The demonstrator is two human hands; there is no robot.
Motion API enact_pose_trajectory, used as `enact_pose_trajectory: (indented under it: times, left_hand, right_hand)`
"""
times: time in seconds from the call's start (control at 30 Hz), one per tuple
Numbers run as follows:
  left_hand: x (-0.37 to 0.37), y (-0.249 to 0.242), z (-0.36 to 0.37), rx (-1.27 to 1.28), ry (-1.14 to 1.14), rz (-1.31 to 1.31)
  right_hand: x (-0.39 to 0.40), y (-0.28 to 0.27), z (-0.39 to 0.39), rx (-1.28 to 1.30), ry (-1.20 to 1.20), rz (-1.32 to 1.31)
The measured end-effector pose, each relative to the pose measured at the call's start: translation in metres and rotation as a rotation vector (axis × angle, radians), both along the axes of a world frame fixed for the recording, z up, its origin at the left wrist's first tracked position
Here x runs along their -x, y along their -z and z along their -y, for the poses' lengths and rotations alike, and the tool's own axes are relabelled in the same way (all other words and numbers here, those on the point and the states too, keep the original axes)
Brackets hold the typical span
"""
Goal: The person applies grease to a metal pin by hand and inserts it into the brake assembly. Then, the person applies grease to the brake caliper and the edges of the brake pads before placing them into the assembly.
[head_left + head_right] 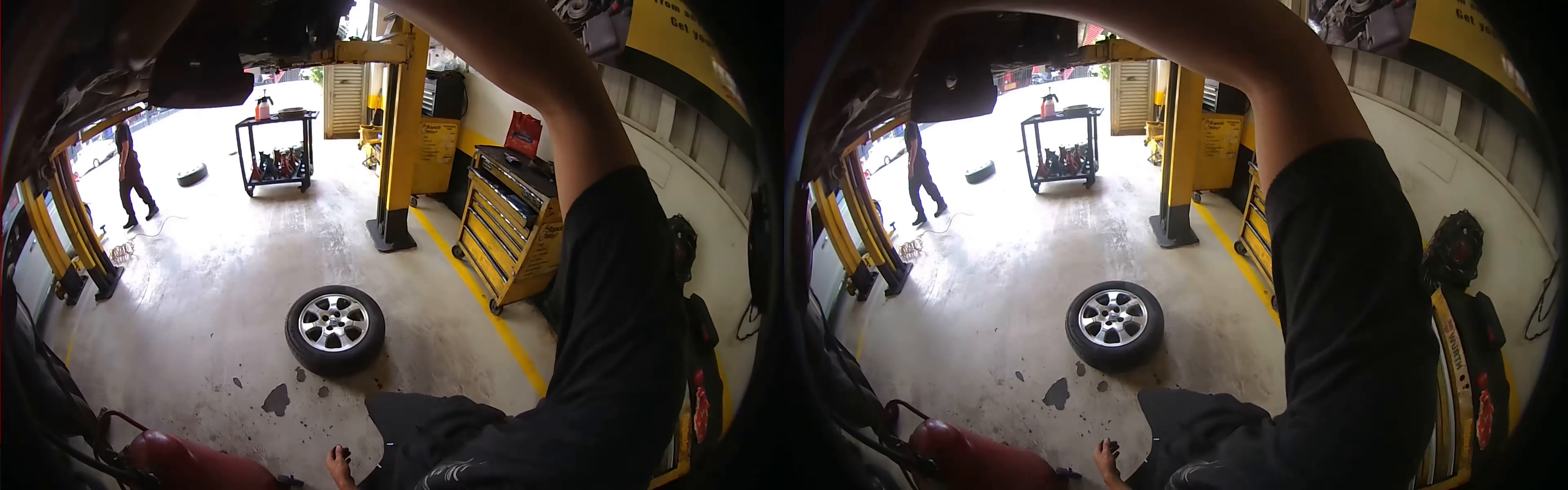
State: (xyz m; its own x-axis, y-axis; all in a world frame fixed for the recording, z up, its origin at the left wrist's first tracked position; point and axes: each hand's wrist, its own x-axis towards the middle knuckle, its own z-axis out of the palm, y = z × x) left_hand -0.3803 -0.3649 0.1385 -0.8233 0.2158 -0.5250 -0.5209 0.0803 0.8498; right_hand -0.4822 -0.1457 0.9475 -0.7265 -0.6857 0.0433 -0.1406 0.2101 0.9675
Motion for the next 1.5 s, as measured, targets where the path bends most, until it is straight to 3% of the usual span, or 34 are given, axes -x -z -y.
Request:
enact_pose_trajectory:
  times: [0.17,0.33,0.4,0.43,0.5,0.7,0.87,1.0,1.13,1.2,1.23,1.3,1.33,1.37,1.43,1.5]
  left_hand:
    - [0.038,-0.034,-0.024,0.002,-0.071,-0.066]
    - [0.052,-0.049,-0.049,0.056,-0.163,-0.044]
    - [0.048,-0.056,-0.048,0.036,-0.195,-0.03]
    - [0.042,-0.06,-0.048,0.047,-0.175,-0.025]
    - [0.033,-0.069,-0.043,0.037,-0.135,0.022]
    - [0.019,-0.07,-0.034,0.016,-0.204,0.154]
    - [0.023,-0.039,-0.021,-0.073,-0.212,-0.058]
    - [0.02,-0.063,-0.01,0.001,-0.283,0.042]
    - [0.017,-0.052,-0.001,-0.015,-0.338,0.032]
    - [0.012,-0.053,0.003,-0.032,-0.357,0.03]
    - [0.011,-0.063,0.005,0.002,-0.331,0.044]
    - [0.007,-0.066,0.01,0.036,-0.315,0.064]
    - [0.005,-0.063,0.013,0.032,-0.317,0.076]
    - [0.003,-0.06,0.013,0.027,-0.316,0.087]
    - [0.002,-0.056,0.012,0.017,-0.357,0.071]
    - [0.002,-0.053,0.013,0.01,-0.401,0.056]
  right_hand:
    - [0.012,-0.001,-0.021,-0.261,0.026,0.003]
    - [0.058,-0.016,0.092,-0.63,-0.25,-0.024]
    - [-0.004,0.005,0.088,0.406,0.162,0.206]
    - [-0.016,0.002,0.091,0.379,0.149,0.216]
    - [-0.03,-0.002,0.096,0.557,0.247,0.499]
    - [0.009,-0.017,0.05,0.676,0.144,0.36]
    - [0.041,0.013,0.024,0.844,0.013,0.223]
    - [0.046,0.027,0.038,0.857,-0.038,0.244]
    - [0.017,0.049,0.067,0.856,0.124,0.133]
    - [0.016,0.066,0.061,0.616,-0.292,0.011]
    - [0.021,0.068,0.054,0.62,-0.299,0.016]
    - [0.034,0.068,0.034,0.33,-0.525,0.004]
    - [0.037,0.068,0.029,0.511,-0.477,0.107]
    - [0.036,0.065,0.032,0.514,-0.481,0.112]
    - [0.03,0.056,0.037,0.661,-0.009,-0.037]
    - [0.035,0.06,0.036,0.69,-0.153,-0.025]
